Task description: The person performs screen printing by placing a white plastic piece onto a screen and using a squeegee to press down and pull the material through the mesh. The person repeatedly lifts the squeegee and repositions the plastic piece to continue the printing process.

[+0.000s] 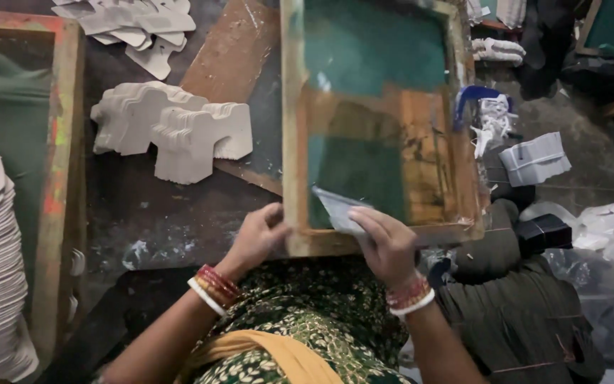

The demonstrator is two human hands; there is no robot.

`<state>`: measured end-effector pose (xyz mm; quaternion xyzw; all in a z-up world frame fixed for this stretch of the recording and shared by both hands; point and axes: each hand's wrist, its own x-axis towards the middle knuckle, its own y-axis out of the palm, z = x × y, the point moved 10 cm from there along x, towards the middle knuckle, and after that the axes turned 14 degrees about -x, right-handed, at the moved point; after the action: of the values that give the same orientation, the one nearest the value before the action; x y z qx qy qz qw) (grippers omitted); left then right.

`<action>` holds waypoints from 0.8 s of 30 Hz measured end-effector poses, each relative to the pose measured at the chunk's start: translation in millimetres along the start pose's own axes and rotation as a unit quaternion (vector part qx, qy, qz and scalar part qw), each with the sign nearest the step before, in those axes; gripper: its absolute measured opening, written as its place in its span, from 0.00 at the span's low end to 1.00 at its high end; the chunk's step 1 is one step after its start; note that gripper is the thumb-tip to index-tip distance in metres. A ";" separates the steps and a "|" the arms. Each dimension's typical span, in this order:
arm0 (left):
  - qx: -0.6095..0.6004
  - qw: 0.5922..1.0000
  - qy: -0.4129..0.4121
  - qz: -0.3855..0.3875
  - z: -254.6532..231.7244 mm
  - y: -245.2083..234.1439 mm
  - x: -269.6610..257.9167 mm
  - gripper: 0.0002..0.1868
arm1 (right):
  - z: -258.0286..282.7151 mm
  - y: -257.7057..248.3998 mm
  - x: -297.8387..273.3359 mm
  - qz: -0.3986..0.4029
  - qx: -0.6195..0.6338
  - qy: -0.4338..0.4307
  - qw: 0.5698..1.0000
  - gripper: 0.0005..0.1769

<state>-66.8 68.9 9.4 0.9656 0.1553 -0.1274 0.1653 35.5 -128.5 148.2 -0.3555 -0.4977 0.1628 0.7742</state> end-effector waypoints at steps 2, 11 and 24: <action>0.153 0.988 -0.016 -0.011 -2.1 -3.6 -9.6 0.29 | -8.9 23.4 18.3 0.057 0.000 -0.027 0.998 0.11; 0.467 0.884 -0.012 -0.019 17.9 -14.5 -7.0 0.28 | -110.6 130.5 76.3 0.292 -0.095 0.041 0.951 0.16; 0.445 0.895 -0.012 -0.018 5.0 -17.0 -5.9 0.32 | 12.2 55.0 -29.4 0.250 -0.047 0.026 0.967 0.24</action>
<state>-79.0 80.9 1.8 0.9336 0.0974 -0.1975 -0.2826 17.0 -103.4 92.8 -0.5084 -0.3798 0.3185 0.7042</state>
